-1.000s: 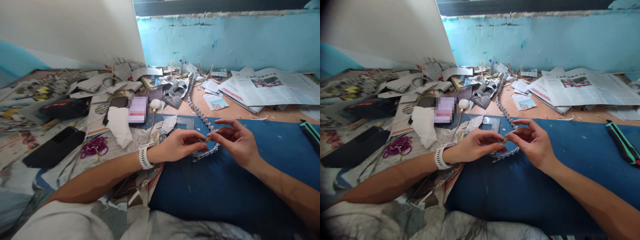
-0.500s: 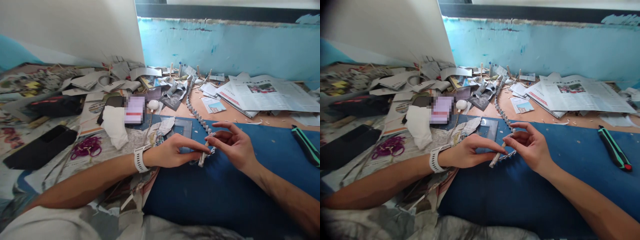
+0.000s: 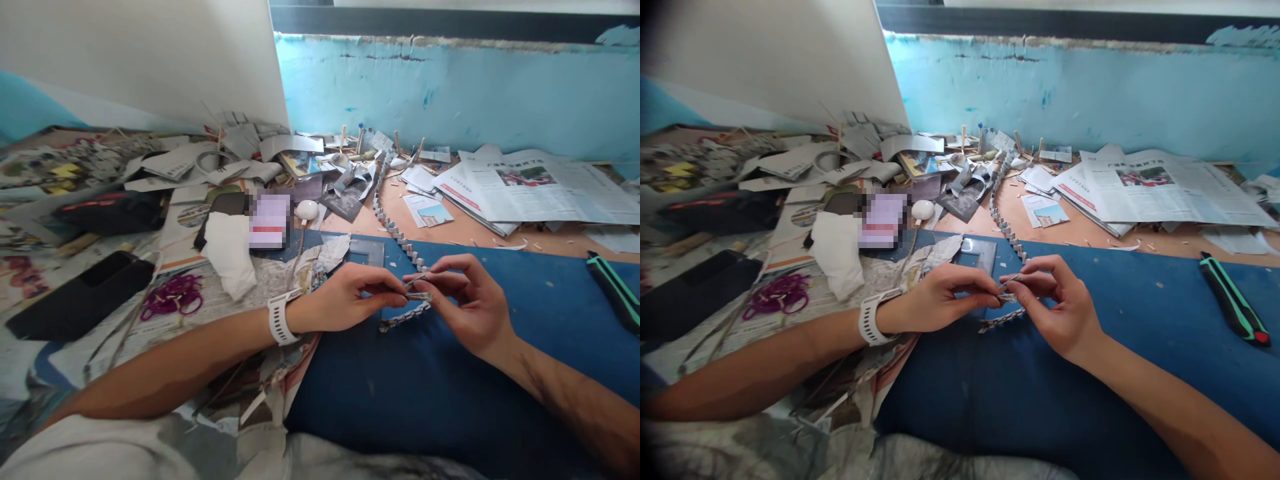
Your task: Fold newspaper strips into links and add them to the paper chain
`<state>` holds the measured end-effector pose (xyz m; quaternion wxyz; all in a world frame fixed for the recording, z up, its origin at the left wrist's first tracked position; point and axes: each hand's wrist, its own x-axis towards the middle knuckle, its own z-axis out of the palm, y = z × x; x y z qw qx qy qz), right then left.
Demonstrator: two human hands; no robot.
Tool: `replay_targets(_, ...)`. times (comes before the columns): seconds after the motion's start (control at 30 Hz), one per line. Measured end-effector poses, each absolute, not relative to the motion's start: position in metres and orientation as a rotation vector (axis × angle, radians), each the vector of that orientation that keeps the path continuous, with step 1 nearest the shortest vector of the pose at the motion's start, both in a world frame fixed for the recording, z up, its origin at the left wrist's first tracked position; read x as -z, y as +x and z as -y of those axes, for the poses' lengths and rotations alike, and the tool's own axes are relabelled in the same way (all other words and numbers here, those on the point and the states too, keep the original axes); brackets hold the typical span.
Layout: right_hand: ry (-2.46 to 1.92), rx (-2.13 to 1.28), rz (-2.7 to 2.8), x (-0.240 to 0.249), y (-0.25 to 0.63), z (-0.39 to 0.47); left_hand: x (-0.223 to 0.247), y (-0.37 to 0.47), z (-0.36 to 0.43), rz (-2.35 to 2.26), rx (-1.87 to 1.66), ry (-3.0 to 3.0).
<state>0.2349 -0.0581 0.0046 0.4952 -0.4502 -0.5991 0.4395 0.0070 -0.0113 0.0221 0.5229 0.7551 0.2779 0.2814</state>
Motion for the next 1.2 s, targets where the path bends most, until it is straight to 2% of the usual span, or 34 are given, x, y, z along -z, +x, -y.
replay_targets(0.23, -1.083, -0.905, 1.570, -0.003, 0.238, 0.057, -0.024, 0.007, 0.015, -0.708, -0.723, 1.859)
replay_targets(0.4, -1.019, -0.938, 1.730, -0.016, 0.240, 0.058, -0.029, 0.005, 0.020, -0.748, -0.776, 2.059)
replay_targets(0.6, -1.049, -0.714, 1.709, -0.014, 0.237, 0.057, -0.028, 0.004, 0.024, -0.713, -0.807, 2.208)
replay_targets(0.8, -1.145, -0.855, 1.524, -0.011, 0.234, 0.055, -0.020, 0.004, 0.025, -0.747, -0.921, 2.096)
replay_targets(1.0, -1.100, -1.016, 1.356, -0.008, 0.231, 0.054, -0.020, 0.002, 0.023, -0.668, -0.916, 2.271)
replay_targets(1.2, -1.076, -0.930, 1.421, -0.012, 0.232, 0.059, -0.024, -0.001, 0.017, -0.644, -1.007, 2.319)
